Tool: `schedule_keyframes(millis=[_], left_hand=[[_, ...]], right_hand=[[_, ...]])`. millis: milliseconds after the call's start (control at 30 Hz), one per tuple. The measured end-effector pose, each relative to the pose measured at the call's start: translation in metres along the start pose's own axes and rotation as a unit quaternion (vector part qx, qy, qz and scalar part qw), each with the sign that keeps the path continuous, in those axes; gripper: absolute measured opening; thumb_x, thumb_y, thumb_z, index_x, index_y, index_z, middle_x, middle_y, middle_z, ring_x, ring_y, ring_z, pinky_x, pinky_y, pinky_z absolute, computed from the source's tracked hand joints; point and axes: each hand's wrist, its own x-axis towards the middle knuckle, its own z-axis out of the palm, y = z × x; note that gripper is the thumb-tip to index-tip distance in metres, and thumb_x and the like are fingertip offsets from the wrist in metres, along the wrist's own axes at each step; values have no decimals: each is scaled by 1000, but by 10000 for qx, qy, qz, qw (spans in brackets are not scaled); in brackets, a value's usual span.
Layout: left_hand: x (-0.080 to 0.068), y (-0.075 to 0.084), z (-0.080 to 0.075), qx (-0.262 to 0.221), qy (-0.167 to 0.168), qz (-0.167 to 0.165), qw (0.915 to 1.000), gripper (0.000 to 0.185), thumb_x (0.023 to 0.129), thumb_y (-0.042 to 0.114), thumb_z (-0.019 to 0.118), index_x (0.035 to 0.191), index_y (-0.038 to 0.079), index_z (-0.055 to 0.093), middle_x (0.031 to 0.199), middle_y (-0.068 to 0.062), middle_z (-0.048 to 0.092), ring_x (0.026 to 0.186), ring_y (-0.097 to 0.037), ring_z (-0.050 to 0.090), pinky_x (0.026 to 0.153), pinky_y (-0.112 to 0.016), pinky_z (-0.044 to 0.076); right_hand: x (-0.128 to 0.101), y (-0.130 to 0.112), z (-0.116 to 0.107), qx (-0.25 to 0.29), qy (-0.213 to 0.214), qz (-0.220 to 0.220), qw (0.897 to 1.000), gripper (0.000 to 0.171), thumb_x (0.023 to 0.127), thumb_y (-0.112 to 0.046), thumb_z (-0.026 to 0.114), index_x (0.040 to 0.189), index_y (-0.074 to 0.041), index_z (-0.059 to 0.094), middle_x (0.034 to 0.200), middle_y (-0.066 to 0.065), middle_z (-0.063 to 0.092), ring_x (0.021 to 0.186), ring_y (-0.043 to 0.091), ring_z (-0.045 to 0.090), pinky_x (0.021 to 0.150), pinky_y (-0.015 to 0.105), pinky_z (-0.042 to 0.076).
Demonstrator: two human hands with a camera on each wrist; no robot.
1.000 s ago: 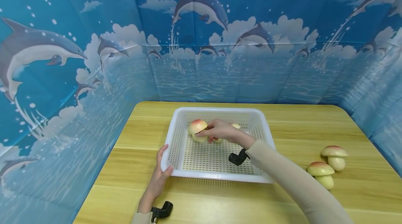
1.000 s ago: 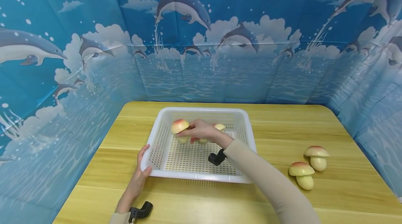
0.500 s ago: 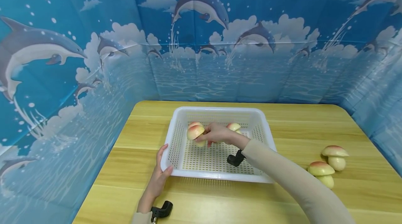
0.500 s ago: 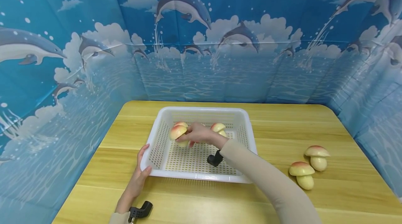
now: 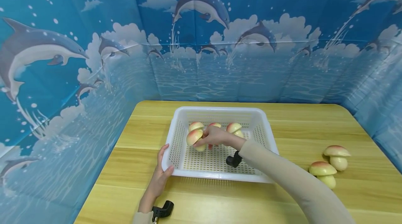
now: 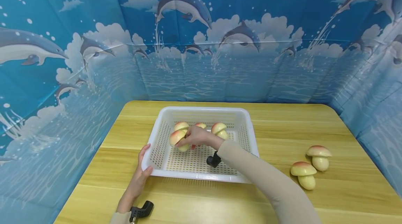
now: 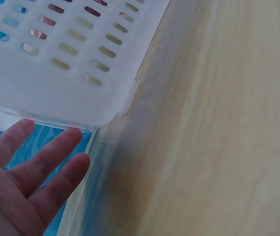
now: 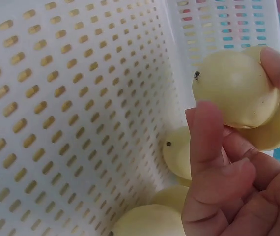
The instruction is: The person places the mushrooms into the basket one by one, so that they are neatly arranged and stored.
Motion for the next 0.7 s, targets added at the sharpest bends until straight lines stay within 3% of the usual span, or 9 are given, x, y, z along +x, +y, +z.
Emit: schedule_keyframes(millis=[167, 400, 700], left_hand=[[0, -1, 0, 18, 22, 1, 10000, 68, 91, 17, 46, 149, 18, 10, 152, -20, 17, 128, -49, 30, 93, -58, 34], [-1, -2, 0, 84, 57, -21, 9999, 68, 91, 17, 46, 149, 19, 10, 151, -20, 19, 127, -50, 32, 92, -58, 35], [0, -2, 0, 88, 45, -48, 9999, 69, 91, 18, 46, 149, 20, 10, 152, -20, 18, 128, -50, 30, 93, -60, 34]], right_hand=[[-1, 2, 5, -78, -50, 48, 9999, 40, 77, -39, 77, 58, -14, 52, 51, 0, 46, 49, 20, 54, 43, 25, 32], [1, 5, 10, -241, -20, -4, 9997, 44, 75, -42, 78, 56, -15, 48, 51, -4, 43, 52, 20, 56, 55, 36, 50], [2, 7, 12, -286, -54, 68, 9996, 50, 75, -44, 77, 54, -18, 40, 48, -7, 31, 43, 9, 36, 48, 28, 41]])
